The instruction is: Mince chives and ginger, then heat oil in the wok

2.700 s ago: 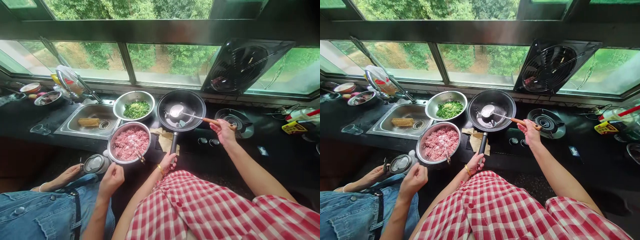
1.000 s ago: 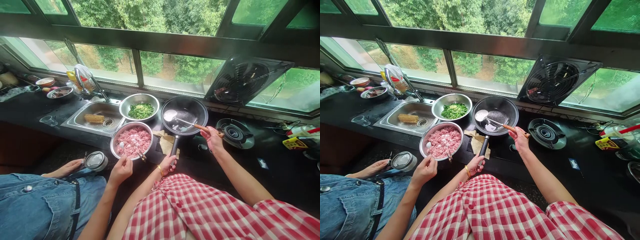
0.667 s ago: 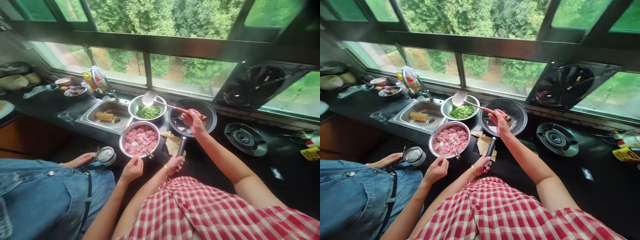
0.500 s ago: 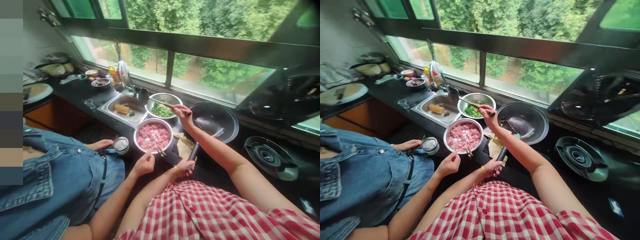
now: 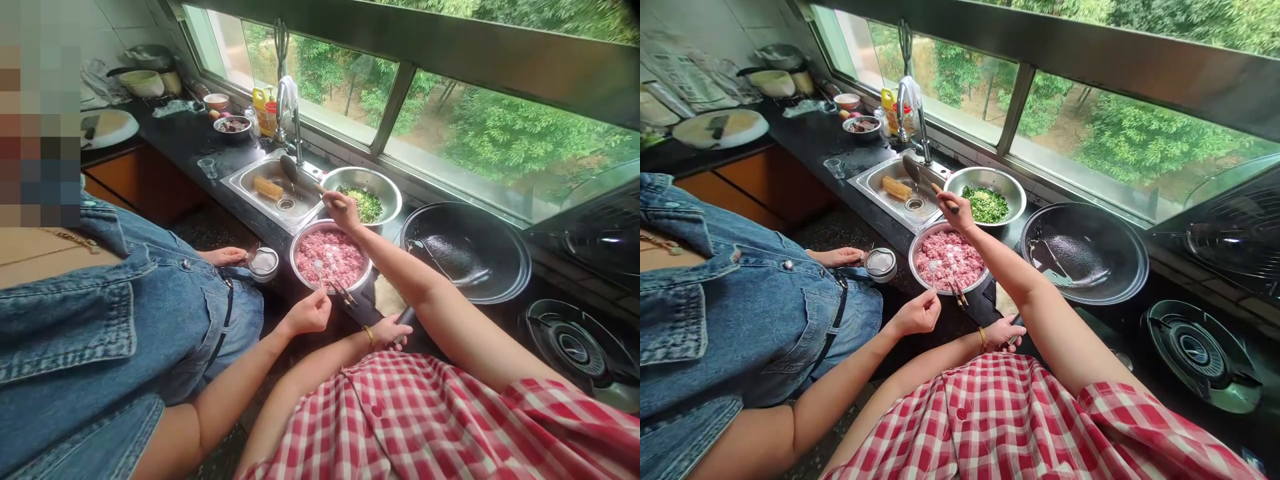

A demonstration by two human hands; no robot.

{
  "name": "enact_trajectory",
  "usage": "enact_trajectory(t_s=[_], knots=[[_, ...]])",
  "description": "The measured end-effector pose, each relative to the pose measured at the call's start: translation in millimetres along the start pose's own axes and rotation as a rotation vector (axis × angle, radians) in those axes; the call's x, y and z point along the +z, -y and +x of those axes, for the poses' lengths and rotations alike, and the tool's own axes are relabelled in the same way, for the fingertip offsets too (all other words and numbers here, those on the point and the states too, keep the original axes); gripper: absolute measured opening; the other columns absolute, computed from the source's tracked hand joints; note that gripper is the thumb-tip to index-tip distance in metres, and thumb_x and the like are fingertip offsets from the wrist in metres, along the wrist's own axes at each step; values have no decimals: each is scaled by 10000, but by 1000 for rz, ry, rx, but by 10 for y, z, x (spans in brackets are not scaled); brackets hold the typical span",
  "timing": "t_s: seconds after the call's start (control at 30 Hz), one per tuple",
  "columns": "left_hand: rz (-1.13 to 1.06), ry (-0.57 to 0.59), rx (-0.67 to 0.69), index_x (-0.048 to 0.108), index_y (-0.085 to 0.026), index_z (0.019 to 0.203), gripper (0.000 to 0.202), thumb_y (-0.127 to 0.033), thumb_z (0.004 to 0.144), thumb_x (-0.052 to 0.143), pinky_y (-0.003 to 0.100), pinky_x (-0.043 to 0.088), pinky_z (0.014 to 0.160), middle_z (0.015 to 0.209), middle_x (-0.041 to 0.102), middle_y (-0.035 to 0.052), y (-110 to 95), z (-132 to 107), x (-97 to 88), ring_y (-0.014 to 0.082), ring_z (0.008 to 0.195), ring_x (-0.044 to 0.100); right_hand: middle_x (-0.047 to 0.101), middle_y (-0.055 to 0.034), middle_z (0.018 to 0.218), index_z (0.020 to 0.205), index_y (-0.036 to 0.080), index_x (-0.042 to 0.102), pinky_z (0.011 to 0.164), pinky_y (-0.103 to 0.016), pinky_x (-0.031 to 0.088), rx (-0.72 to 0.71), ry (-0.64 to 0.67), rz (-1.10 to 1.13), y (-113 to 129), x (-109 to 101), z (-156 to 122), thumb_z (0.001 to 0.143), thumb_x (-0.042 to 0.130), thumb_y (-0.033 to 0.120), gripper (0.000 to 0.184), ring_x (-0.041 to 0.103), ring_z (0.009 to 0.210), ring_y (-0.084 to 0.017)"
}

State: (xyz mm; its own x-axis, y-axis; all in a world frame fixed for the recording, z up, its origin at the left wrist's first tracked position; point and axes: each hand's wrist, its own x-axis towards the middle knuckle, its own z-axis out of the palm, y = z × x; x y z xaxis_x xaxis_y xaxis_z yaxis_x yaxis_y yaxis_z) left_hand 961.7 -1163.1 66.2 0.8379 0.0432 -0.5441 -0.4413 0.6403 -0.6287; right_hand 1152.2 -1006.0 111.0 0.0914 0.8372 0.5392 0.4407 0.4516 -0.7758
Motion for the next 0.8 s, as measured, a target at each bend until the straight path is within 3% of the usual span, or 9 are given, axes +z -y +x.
enact_trajectory(t_s=[0.13,0.27,0.37,0.47,0.57,0.67,0.73,0.8], knots=[[-36,6,-109,482,-157,735,173,-233,878,423,139,438,473,580,476,-15,-43,12,-19,80,503,488,677,23,748,743,219,645,673,-250,458,31,-7,-24,-130,53,23,719,602,355,144,569,648,-115],[3,16,-42,480,-151,749,170,-212,886,400,129,437,477,591,488,-2,-46,4,-29,77,518,495,672,7,757,782,208,632,670,-272,488,158,-90,98,-192,-25,55,714,623,390,195,588,671,-121],[11,-2,1,475,-148,773,149,-196,891,397,125,433,479,599,467,-3,-31,-18,-30,71,527,480,658,-4,754,806,192,594,730,-307,517,239,-223,307,-120,-333,37,704,650,388,228,630,716,-133],[-284,19,-215,488,-150,719,142,-174,858,471,129,439,509,595,433,-15,-67,-32,-2,66,538,463,650,4,780,876,191,556,784,-340,530,263,-402,496,78,-949,-169,735,637,364,238,658,751,-138],[-919,-9,-766,492,-159,678,167,-99,833,476,134,454,547,595,398,-20,-156,16,98,72,561,469,650,17,803,900,211,546,772,-343,546,292,-580,510,376,-1735,-641,758,623,345,211,670,750,-141],[-1944,-227,-1459,458,-184,645,238,-72,850,411,169,478,614,586,318,-32,-231,149,259,85,546,436,656,20,765,846,216,562,747,-309,565,341,-773,466,658,-2425,-1281,741,638,343,181,674,701,-136],[-2705,-442,-1724,430,-191,608,270,-75,852,417,181,476,666,584,261,-46,-264,252,369,83,519,386,666,6,747,823,208,574,727,-299,574,350,-890,429,764,-2742,-1713,736,641,332,166,675,669,-141],[-3327,-606,-1838,418,-192,582,297,-70,853,423,161,460,664,584,220,-56,-302,334,466,76,498,352,670,-3,730,811,203,586,706,-291,582,357,-973,384,787,-2929,-2100,733,642,318,150,676,651,-147]])
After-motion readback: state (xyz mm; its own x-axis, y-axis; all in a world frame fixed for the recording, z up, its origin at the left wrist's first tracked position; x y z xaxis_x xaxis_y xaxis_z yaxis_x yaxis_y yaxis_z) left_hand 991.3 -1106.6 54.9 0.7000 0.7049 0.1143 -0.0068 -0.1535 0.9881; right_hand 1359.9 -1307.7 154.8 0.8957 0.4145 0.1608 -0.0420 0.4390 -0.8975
